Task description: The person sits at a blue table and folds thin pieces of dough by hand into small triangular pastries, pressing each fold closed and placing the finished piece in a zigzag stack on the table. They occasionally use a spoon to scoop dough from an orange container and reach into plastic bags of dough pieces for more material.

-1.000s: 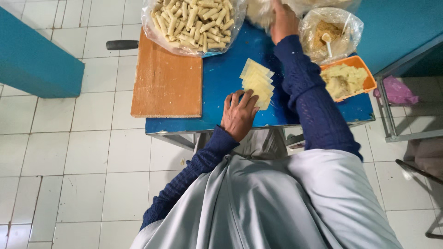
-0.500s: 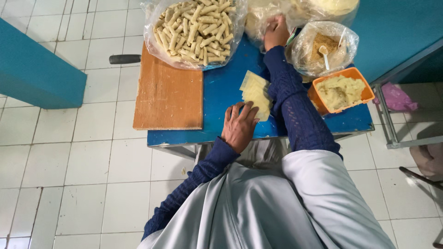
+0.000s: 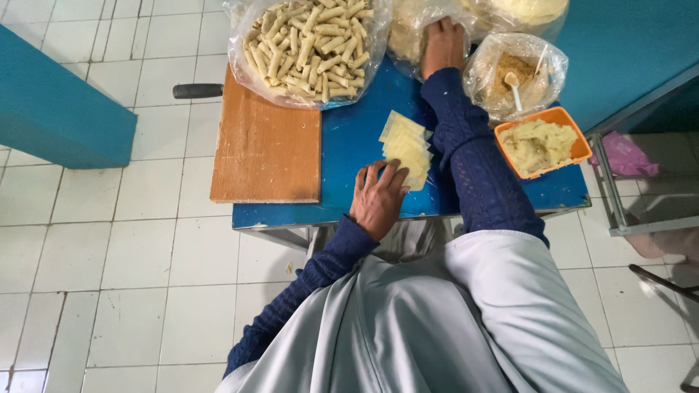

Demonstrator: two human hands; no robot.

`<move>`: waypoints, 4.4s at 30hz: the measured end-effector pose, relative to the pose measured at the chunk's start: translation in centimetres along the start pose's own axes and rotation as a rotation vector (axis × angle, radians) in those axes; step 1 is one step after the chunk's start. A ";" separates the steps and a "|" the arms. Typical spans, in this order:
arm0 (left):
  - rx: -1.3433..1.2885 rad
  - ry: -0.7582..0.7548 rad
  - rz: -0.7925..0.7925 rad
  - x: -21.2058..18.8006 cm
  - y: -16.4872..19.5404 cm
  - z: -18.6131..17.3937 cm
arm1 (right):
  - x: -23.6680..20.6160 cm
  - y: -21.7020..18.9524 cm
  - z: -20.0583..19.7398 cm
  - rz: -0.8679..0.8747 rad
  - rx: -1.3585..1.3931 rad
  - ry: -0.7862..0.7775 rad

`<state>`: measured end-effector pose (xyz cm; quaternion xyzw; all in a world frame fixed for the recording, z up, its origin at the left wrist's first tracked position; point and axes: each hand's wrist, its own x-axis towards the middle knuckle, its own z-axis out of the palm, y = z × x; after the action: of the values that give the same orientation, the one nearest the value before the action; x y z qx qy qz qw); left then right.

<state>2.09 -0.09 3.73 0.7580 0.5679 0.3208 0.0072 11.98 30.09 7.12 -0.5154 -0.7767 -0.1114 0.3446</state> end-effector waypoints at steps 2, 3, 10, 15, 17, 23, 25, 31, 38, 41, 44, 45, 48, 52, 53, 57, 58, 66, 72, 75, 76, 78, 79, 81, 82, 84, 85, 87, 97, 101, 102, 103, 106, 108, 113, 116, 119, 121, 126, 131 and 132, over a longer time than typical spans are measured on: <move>-0.003 0.003 0.001 0.0 0.0 0.0 | -0.1 -0.3 -0.3 -0.034 -0.022 0.061; -0.005 0.007 0.004 0.0 0.0 0.0 | -0.1 -0.4 -0.5 -0.051 -0.035 0.093; -0.027 0.021 0.000 0.0 0.0 0.0 | 0.2 0.2 -1.1 -0.049 -0.083 0.009; -0.027 0.030 0.004 0.0 0.0 0.0 | 1.2 1.0 -1.0 -0.137 -0.440 -0.107; -0.030 0.026 0.005 -0.1 0.0 -0.1 | 1.5 2.3 -1.9 -0.076 -0.277 -0.130; -0.190 0.191 0.012 0.5 0.0 -0.4 | 0.8 5.9 -11.6 -0.239 0.266 -0.463; -0.378 0.290 -0.051 0.7 -0.5 -0.3 | -0.8 4.6 -14.6 -0.267 0.439 -0.717; -1.442 0.115 -0.349 2.7 -2.8 2.6 | -6.3 -2.7 -17.8 -0.427 0.554 -0.955; -1.583 0.270 -0.399 0.9 -2.0 4.1 | -13.4 -5.0 -19.5 -0.187 0.607 -0.259; -1.413 0.316 -0.376 0.4 -0.6 2.8 | -16.4 -6.4 -19.1 0.134 1.024 -0.437; -0.993 0.378 -0.275 0.0 0.5 0.9 | -18.4 -7.7 -19.3 0.017 0.890 -0.281; -0.831 0.407 -0.227 -0.1 0.8 0.2 | -18.6 -8.0 -19.4 0.033 0.867 -0.270; -0.891 0.343 -0.284 -0.5 1.5 -1.1 | -19.2 -8.5 -20.1 0.070 0.848 -0.266; -1.181 0.289 -0.232 -1.2 1.5 -1.5 | -19.6 -8.6 -20.7 0.083 0.931 -0.279; -1.267 0.278 -0.267 -1.5 1.5 -1.4 | -19.8 -8.7 -20.8 0.092 0.946 -0.275; -1.082 0.273 -0.307 -1.2 1.1 -0.8 | -20.5 -8.8 -20.8 0.088 0.928 -0.292; -1.132 0.274 -0.313 -1.3 1.1 -0.7 | -20.7 -8.7 -20.8 0.083 0.936 -0.294; -1.093 0.286 -0.284 -1.7 1.0 -0.7 | -21.9 -7.6 -18.4 0.331 1.081 -0.385; -0.988 0.265 -0.280 -2.2 0.3 -0.5 | -22.3 -6.9 -17.4 0.485 1.352 -0.485; -0.937 0.245 -0.272 -2.2 -0.2 -0.8 | -22.5 -7.2 -17.5 0.430 1.376 -0.522; -0.916 0.241 -0.254 -2.0 -0.4 -1.0 | -22.6 -7.2 -17.5 0.434 1.362 -0.534; -0.878 0.227 -0.231 -2.0 -0.5 -1.4 | -22.7 -7.1 -17.3 0.439 1.314 -0.543; -0.880 0.208 -0.237 -2.1 -0.5 -1.5 | -22.8 -6.9 -17.1 0.435 1.280 -0.536; -0.878 0.175 -0.237 -2.1 -0.7 -1.7 | -22.9 -6.3 -16.4 0.451 1.296 -0.527; -0.906 0.167 -0.242 -2.1 -0.8 -1.7 | -23.1 -5.9 -16.1 0.479 1.342 -0.532; -0.964 0.155 -0.249 -2.2 -1.0 -1.3 | -23.6 -5.2 -15.2 0.546 1.454 -0.533; -1.098 0.158 -0.248 -2.2 -1.1 -1.0 | -23.8 -5.0 -14.6 0.585 1.522 -0.528; -1.364 0.162 -0.250 -2.6 -1.3 -0.1 | -24.2 -4.4 -13.8 0.673 1.650 -0.529; -1.642 0.307 -0.409 -4.0 -3.0 0.9 | -19.4 -1.2 -15.5 0.369 1.026 -0.150; -1.649 0.338 -0.438 -3.7 -3.2 -0.5 | -19.2 -3.9 -15.5 -0.241 0.429 -0.044; -1.632 0.345 -0.441 -3.6 -3.3 -0.8 | -19.6 -4.6 -15.6 -0.258 0.401 -0.050; -1.608 0.350 -0.429 -3.4 -3.5 -1.0 | -20.1 -5.2 -15.7 -0.277 0.376 -0.056; -1.558 0.349 -0.427 -3.5 -3.8 -1.1 | -21.3 -6.0 -16.4 -0.292 0.308 -0.094; -1.556 0.354 -0.442 -3.5 -4.0 -0.8 | -22.0 -6.1 -16.6 -0.308 0.281 -0.107; -1.595 0.339 -0.446 -3.7 -3.8 -0.1 | -22.6 -6.4 -16.7 -0.351 0.277 -0.147; -1.589 0.317 -0.435 -3.3 -3.6 0.0 | -22.5 -6.7 -17.1 -0.369 0.298 -0.119; -1.581 0.289 -0.399 -3.2 -2.9 0.0 | -21.9 -6.8 -18.1 -0.319 0.422 -0.159; -1.533 0.275 -0.357 -2.8 -2.5 0.0 | -21.2 -7.2 -18.6 -0.137 0.570 -0.202; -1.335 0.242 -0.286 -2.7 -1.4 -0.1 | -20.6 -9.5 -20.0 -0.092 0.785 -0.187; -1.234 0.245 -0.224 -2.7 -1.3 -0.2 | -20.6 -10.3 -19.8 -0.086 0.785 -0.188; -1.265 0.229 -0.233 -2.7 -1.2 -0.1 | -20.7 -10.1 -19.6 -0.086 0.796 -0.201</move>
<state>0.60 -2.03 2.02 0.5021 0.3453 0.6688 0.4259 16.18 0.29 9.90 -0.3172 -0.8097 0.2342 0.4347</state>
